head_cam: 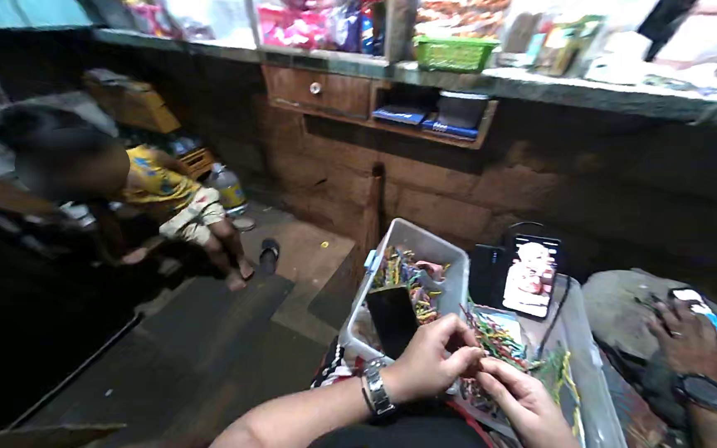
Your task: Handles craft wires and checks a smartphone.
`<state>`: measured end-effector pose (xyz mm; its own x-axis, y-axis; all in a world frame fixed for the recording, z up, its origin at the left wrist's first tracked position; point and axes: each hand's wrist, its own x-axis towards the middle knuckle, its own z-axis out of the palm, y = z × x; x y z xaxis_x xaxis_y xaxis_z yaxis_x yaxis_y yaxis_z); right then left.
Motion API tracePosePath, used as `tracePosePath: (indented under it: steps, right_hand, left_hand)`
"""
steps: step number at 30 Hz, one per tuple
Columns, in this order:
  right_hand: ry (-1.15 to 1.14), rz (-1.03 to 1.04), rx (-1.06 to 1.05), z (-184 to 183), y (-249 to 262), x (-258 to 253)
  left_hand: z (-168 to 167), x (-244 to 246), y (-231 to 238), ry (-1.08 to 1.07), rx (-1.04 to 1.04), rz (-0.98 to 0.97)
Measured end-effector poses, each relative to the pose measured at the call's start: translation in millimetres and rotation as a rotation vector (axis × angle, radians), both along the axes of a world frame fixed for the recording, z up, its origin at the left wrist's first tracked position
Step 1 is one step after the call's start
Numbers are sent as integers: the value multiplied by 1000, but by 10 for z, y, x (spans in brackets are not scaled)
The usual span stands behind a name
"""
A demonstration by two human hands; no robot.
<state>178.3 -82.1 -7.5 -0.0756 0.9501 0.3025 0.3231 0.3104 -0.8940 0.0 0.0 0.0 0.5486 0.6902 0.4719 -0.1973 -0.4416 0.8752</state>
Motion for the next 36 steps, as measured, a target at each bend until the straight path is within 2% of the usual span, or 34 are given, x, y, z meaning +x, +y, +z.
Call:
tracePosePath:
  steps: [5,9,15,21,23,30,36]
  right_hand:
    - [84,-29,-48,43,41,72]
    - [100,-44,-98,64,75,105]
    - [183,27,-114,67,104,156]
    - [-24,107,-31,25,101,325]
    - [-56,68,-18,36,93,327]
    - [39,-127,-85,47,102,165]
    - [75,-41,-153,96,102,94]
  left_hand:
    - [44,77,13,33,90,25]
    - [87,114,26,46,68,30]
    - [113,156,85,-65,26,-152]
    - [110,175,98,-62,85,-160]
    - [115,177,100,-46,93,-150]
    - [129,123,55,27,78,-94]
    - [61,25,91,51,38,-243]
